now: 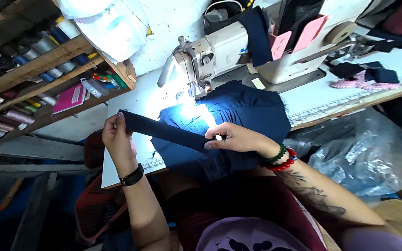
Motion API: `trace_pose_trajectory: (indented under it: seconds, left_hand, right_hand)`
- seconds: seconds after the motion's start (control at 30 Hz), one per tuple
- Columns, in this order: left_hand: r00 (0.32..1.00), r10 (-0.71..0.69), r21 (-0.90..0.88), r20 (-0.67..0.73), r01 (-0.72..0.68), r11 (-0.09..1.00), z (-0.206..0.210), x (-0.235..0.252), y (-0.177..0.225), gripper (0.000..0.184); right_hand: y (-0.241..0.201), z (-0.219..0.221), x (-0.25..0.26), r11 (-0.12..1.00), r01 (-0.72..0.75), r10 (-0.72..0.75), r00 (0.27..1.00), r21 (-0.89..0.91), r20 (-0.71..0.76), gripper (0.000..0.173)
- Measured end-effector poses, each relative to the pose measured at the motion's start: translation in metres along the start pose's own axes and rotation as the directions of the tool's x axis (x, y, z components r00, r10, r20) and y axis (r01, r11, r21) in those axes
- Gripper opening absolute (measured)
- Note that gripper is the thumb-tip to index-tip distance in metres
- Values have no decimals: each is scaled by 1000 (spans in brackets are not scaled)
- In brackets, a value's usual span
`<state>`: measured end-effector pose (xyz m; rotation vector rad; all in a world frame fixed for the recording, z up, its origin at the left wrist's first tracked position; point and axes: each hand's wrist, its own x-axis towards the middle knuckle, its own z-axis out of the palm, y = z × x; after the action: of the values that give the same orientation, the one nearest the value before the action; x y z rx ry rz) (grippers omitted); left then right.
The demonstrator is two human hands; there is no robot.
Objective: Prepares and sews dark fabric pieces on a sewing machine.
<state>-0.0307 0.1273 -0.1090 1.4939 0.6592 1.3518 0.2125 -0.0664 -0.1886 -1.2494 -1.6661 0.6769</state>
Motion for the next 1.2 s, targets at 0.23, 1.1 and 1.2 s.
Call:
trace_pose_trajectory:
  seconds: [0.23,1.1,1.2]
  left_hand:
    - [996,-69,65,52,66,996,-22,-12,-18,6]
    - [744,95,402,662,-459,793,47,-51,-60,33]
    - [571,51,215,820,-390,895,79,-55,-66,36]
  right_hand:
    - [-15,-5,-9,984,-171,179,929,53,-325,27]
    - [-4,21,-16,867,-201,38,939,-456,-342,43]
    - [-6,21,-20,867,-188,16,936,-461,-352,43]
